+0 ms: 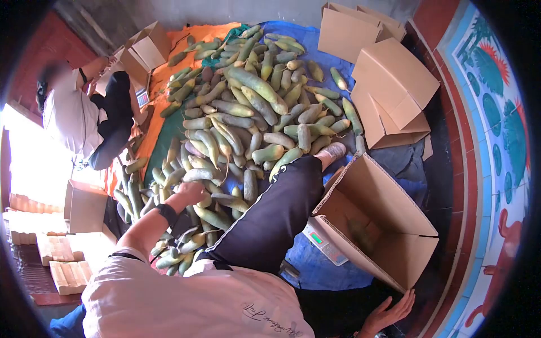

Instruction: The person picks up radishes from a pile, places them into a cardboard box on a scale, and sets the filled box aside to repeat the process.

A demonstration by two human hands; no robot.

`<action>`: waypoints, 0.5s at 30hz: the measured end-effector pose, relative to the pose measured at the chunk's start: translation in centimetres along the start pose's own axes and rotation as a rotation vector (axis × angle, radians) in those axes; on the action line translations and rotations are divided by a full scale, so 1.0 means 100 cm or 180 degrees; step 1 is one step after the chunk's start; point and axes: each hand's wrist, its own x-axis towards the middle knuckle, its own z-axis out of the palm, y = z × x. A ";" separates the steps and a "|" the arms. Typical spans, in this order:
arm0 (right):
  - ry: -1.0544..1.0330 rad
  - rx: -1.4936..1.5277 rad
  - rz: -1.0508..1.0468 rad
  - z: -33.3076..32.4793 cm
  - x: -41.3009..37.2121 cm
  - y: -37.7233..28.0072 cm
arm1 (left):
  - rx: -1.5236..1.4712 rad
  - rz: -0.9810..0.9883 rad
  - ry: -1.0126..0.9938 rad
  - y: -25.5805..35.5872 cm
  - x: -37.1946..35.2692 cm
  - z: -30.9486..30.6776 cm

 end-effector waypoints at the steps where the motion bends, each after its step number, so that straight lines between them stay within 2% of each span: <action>1: 0.0025 0.0003 0.0007 0.001 -0.001 0.002 | -0.0003 0.0003 0.0025 -0.005 0.003 0.009; 5: -0.0044 -0.0029 0.0092 0.000 -0.003 0.005 | -0.0058 -0.0012 0.0008 -0.021 0.011 0.024; 7: -0.0013 -0.0021 0.0096 0.000 -0.004 0.005 | -0.0222 0.0588 0.0828 -0.043 0.030 0.042; 8: 0.0007 -0.0019 0.0104 0.002 -0.005 0.007 | -0.0437 0.0728 0.1025 -0.055 0.045 0.051; 9: 0.0030 -0.0017 0.0115 0.003 -0.006 0.008 | -0.0436 0.0729 0.1048 -0.047 0.033 0.035; 11: 0.0021 0.0026 0.0143 0.002 -0.006 0.007 | -0.1574 0.0395 0.1216 -0.014 -0.013 -0.019; 15: 0.0055 0.0048 0.0214 0.002 -0.010 0.009 | -0.2219 0.0715 0.1682 0.011 -0.028 -0.047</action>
